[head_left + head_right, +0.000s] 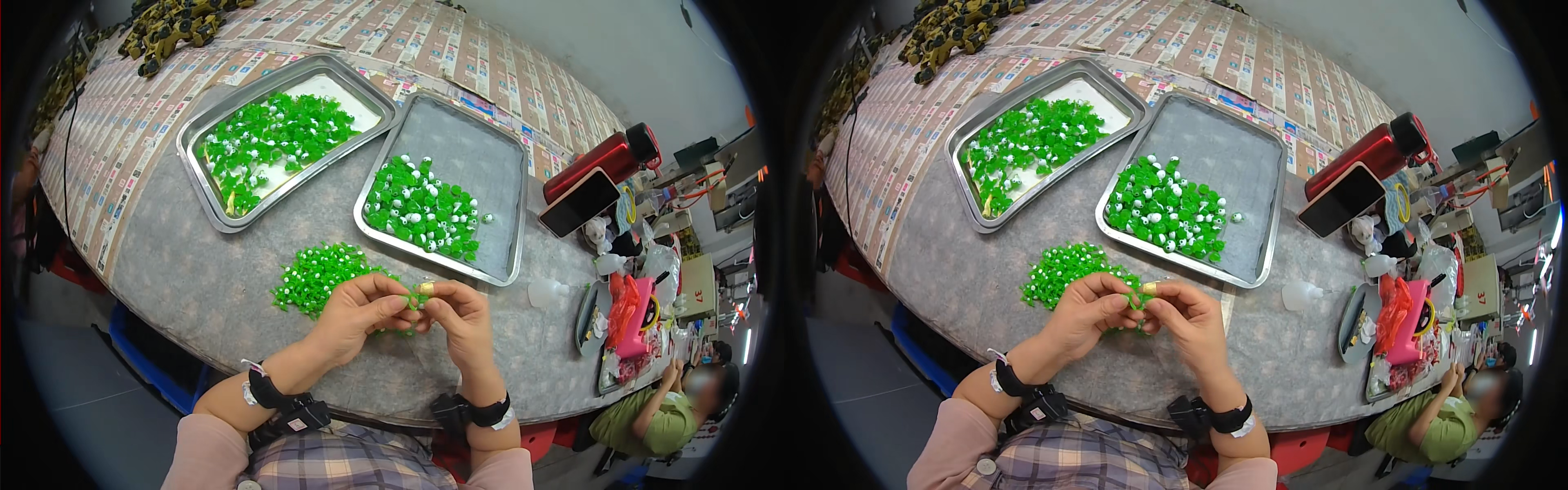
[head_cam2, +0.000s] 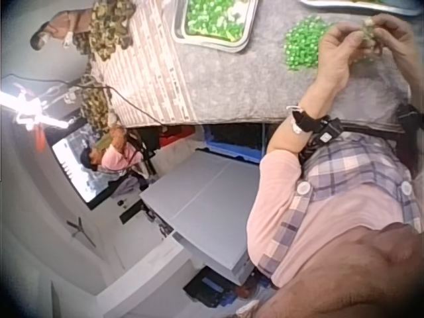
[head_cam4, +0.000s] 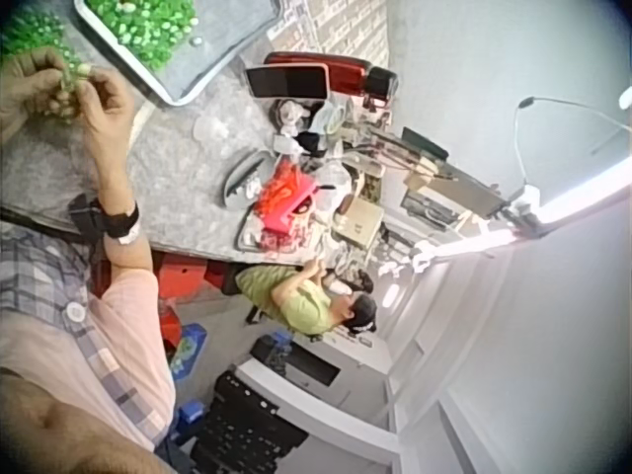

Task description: The person repeatedly picks up small green plastic pieces, applies a white substance from a squeeze bottle, and places the finished items into a metal tray. The process is repetitive and involves handling small objects one at a time.

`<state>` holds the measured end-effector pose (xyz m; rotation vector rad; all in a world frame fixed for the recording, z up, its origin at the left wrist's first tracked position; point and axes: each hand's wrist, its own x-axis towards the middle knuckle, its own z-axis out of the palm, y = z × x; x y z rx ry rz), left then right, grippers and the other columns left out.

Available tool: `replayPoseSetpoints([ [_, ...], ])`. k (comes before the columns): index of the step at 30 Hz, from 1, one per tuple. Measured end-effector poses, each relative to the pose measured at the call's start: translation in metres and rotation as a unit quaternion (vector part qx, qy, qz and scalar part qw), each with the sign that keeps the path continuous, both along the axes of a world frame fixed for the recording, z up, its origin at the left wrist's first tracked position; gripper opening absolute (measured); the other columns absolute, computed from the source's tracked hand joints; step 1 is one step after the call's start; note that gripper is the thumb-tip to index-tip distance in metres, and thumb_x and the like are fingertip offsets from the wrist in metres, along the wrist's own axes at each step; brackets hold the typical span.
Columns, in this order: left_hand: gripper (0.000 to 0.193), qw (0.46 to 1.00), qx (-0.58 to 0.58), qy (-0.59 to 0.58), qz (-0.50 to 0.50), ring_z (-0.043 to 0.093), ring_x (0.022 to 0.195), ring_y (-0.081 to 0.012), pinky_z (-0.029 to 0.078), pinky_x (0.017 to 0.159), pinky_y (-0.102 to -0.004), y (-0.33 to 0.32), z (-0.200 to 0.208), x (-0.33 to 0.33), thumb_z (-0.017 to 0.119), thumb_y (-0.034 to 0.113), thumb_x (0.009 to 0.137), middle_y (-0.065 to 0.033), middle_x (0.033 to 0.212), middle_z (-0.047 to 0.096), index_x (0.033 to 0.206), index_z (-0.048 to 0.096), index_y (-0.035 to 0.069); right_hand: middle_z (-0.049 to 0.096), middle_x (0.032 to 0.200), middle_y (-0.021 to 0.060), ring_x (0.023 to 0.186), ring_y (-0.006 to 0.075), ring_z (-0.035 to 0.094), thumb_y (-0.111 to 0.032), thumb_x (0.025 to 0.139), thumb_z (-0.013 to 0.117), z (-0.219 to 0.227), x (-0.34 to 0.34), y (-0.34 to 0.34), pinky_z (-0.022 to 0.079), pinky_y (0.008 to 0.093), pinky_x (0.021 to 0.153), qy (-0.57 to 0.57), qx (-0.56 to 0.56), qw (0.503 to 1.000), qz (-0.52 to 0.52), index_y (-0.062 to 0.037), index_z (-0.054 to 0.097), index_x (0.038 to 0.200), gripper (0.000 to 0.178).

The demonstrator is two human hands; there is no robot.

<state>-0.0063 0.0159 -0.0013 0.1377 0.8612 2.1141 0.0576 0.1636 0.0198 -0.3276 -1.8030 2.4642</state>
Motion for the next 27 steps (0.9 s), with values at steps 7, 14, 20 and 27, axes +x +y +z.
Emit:
replayPoseSetpoints([
  [7,0.010,1.000,0.000,-0.012,0.009,0.059,0.075,-0.0176,0.051,0.064,-0.0260,-0.001,0.002,-0.001,0.054,0.005,0.078,-0.0108,0.082,0.059,0.088,0.053,0.003,0.057,0.090,0.0061,0.079,0.0118,0.056,0.000,0.077,0.055,-0.001,0.002,0.006,0.047,0.0222,0.066,0.028,0.041,0.998,0.032,0.0011,0.051,0.097,0.021],
  [14,0.010,0.999,-0.027,0.013,0.030,0.059,0.073,-0.0148,0.049,0.065,-0.0246,0.000,0.003,0.000,0.055,0.005,0.078,-0.0090,0.082,0.059,0.087,0.054,0.002,0.058,0.088,0.0059,0.080,0.0116,0.056,0.003,0.074,0.058,-0.002,0.003,0.005,0.045,0.0214,0.069,0.057,0.062,0.996,-0.024,0.0005,0.053,0.094,0.020],
  [20,0.010,0.993,-0.065,0.080,0.057,0.057,0.071,-0.0121,0.048,0.065,-0.0231,0.001,0.003,0.002,0.056,0.005,0.078,-0.0073,0.080,0.059,0.086,0.055,0.000,0.060,0.086,0.0074,0.078,0.0125,0.058,0.002,0.071,0.061,0.001,0.004,0.000,0.046,0.0220,0.069,0.046,0.080,0.995,-0.047,0.0016,0.056,0.091,0.020],
  [27,0.009,0.984,-0.109,0.124,0.066,0.057,0.070,-0.0122,0.048,0.064,-0.0234,0.001,0.005,0.003,0.057,0.003,0.076,-0.0074,0.078,0.059,0.084,0.056,-0.001,0.060,0.084,0.0081,0.078,0.0133,0.058,0.003,0.071,0.061,0.003,0.004,-0.003,0.046,0.0223,0.069,0.043,0.111,0.991,-0.058,0.0024,0.057,0.090,0.019],
])
